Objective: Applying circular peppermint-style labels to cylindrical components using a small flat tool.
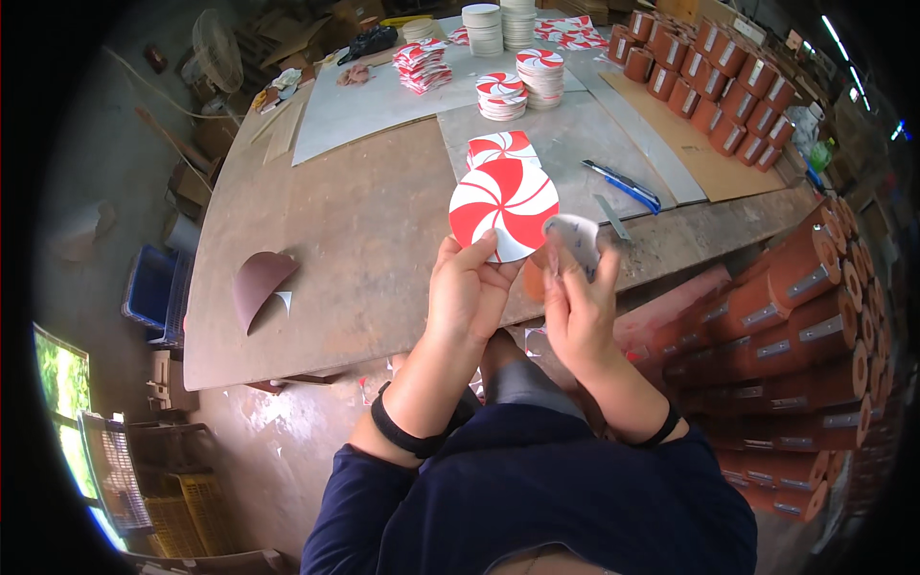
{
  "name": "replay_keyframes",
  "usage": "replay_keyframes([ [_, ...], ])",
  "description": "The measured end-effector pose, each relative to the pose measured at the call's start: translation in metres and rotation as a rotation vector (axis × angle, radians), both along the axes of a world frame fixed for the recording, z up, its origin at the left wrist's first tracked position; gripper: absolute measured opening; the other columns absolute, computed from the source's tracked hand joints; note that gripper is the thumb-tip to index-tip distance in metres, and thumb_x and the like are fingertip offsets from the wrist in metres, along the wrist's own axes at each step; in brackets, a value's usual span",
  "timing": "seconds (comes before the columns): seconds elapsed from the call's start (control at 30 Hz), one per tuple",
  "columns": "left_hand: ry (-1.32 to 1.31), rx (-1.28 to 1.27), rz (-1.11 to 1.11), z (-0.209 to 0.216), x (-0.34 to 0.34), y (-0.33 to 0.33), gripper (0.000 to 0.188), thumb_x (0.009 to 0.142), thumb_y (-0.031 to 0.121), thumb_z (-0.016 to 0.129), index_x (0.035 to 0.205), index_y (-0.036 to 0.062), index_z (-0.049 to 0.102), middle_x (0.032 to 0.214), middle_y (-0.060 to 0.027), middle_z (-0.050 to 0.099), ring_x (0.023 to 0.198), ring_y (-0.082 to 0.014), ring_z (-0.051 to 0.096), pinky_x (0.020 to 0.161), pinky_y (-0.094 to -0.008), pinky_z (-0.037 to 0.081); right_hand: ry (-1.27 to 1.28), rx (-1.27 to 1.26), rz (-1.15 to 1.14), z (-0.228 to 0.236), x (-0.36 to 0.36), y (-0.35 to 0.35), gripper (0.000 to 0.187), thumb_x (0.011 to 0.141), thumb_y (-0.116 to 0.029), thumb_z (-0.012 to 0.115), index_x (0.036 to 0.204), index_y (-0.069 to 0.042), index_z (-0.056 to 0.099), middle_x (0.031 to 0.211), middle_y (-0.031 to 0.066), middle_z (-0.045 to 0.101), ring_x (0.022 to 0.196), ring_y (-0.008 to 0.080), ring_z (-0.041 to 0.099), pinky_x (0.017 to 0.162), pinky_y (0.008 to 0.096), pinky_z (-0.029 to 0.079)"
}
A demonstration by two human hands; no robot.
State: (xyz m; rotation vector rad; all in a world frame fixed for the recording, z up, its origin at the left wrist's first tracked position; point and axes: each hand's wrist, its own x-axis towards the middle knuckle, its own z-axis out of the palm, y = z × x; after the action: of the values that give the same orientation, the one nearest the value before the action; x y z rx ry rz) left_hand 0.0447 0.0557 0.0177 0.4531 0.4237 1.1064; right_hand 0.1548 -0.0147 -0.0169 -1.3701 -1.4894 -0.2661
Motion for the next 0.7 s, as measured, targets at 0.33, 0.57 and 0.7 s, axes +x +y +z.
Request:
replay_keyframes([
  [0.33,-0.06,-0.061,-0.005,0.009,0.0,-0.008,0.027,0.09,0.0,0.041,0.116,-0.0037,0.041,0.119,-0.0181,0.053,0.107,-0.0285,0.056,0.093,-0.0428,0.047,-0.011,0.11,0.084,0.007,-0.005,-0.011,0.039,0.084,-0.004,0.056,0.122,-0.002,0.054,0.11,0.0227,0.043,0.101,0.0338,0.05,0.081,0.0384,0.046],
  [0.57,-0.038,0.008,-0.047,0.01,0.002,-0.014,0.024,0.091,0.002,0.041,0.115,-0.0016,0.041,0.121,-0.0174,0.051,0.108,-0.0284,0.055,0.095,-0.0413,0.046,0.032,0.053,0.091,-0.003,-0.015,-0.012,0.043,0.08,-0.001,0.057,0.122,-0.005,0.056,0.111,0.0251,0.042,0.1,0.0396,0.051,0.082,0.0408,0.047],
  [0.7,-0.019,0.037,0.005,0.003,0.001,-0.012,0.021,0.091,0.002,0.043,0.112,0.003,0.039,0.115,-0.0167,0.054,0.106,-0.0286,0.056,0.092,-0.0444,0.048,0.096,0.066,0.258,-0.007,-0.021,-0.018,0.034,0.084,0.001,0.053,0.118,0.003,0.055,0.115,0.0249,0.044,0.104,0.0355,0.05,0.085,0.0373,0.044],
])
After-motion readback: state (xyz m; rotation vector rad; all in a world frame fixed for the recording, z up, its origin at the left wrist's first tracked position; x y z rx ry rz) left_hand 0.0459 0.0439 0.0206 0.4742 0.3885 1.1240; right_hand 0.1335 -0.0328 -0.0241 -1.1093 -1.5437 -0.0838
